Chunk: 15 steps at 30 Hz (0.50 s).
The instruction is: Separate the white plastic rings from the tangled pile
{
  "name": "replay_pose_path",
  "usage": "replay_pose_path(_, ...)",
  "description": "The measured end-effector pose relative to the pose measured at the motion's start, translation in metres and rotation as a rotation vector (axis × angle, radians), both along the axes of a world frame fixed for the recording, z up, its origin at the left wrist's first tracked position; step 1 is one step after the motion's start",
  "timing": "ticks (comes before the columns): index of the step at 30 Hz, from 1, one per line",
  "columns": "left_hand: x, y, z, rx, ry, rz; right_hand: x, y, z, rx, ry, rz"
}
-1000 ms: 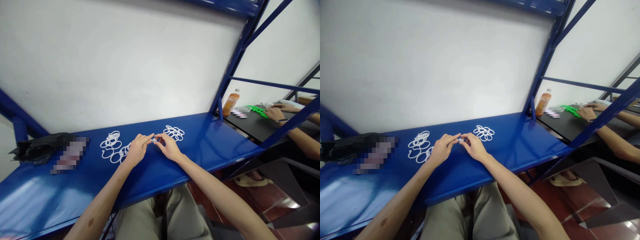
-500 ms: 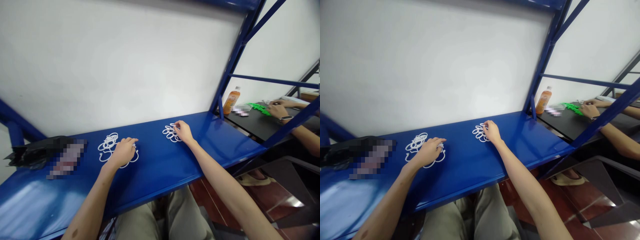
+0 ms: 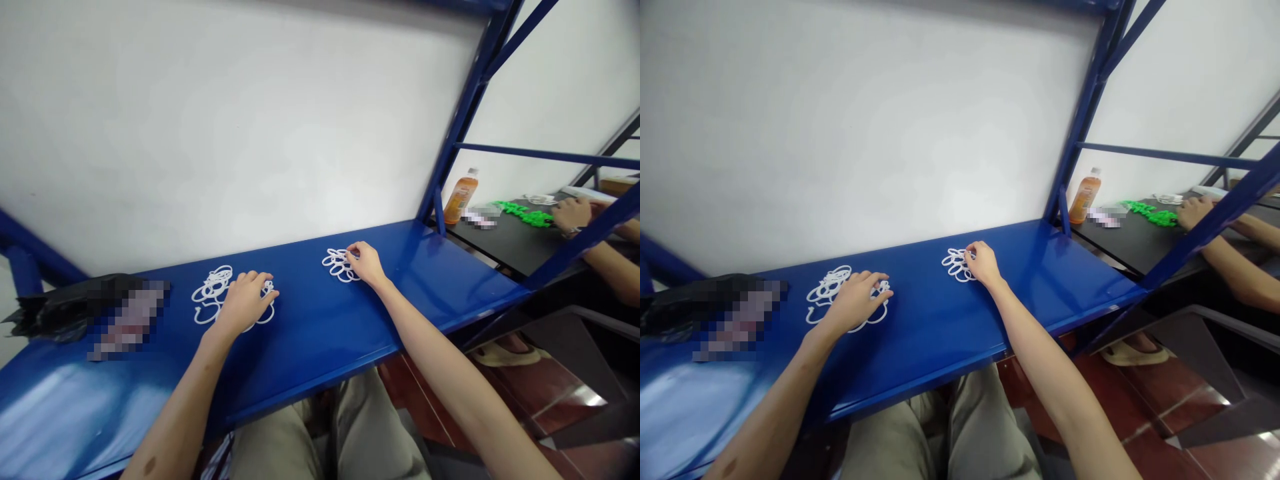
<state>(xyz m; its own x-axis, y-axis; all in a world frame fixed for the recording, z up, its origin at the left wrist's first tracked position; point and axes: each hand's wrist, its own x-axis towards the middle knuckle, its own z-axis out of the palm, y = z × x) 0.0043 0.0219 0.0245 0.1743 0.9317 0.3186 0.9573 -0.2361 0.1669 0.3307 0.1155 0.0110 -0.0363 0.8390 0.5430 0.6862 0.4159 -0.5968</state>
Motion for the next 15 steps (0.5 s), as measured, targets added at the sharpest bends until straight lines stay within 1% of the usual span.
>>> replay_pose_path(2, 0.001, -0.001, 0.0, -0.021, 0.01, 0.012, 0.001, -0.001, 0.001, 0.038, 0.014, -0.02)
replay_pose_path(5, 0.003, -0.001, 0.002, -0.016, -0.033, 0.009, 0.001, -0.006, 0.003, 0.101, 0.038, -0.04)
replay_pose_path(8, 0.008, -0.002, 0.007, 0.044, -0.093, 0.011, -0.008, -0.018, 0.006, 0.185, 0.005, 0.005)
replay_pose_path(9, 0.01, -0.002, 0.008, 0.075, -0.118, 0.009, -0.014, -0.024, 0.007, 0.215, -0.025, 0.043)
replay_pose_path(11, 0.016, -0.004, 0.012, 0.143, -0.183, -0.008, -0.03, -0.037, 0.01, 0.252, -0.096, 0.164)
replay_pose_path(13, 0.023, -0.006, 0.015, 0.2, -0.267, -0.05, -0.049, -0.051, 0.011, 0.25, -0.153, 0.323)
replay_pose_path(15, 0.031, -0.008, 0.017, 0.218, -0.366, -0.118, -0.066, -0.062, 0.01, 0.216, -0.16, 0.431)
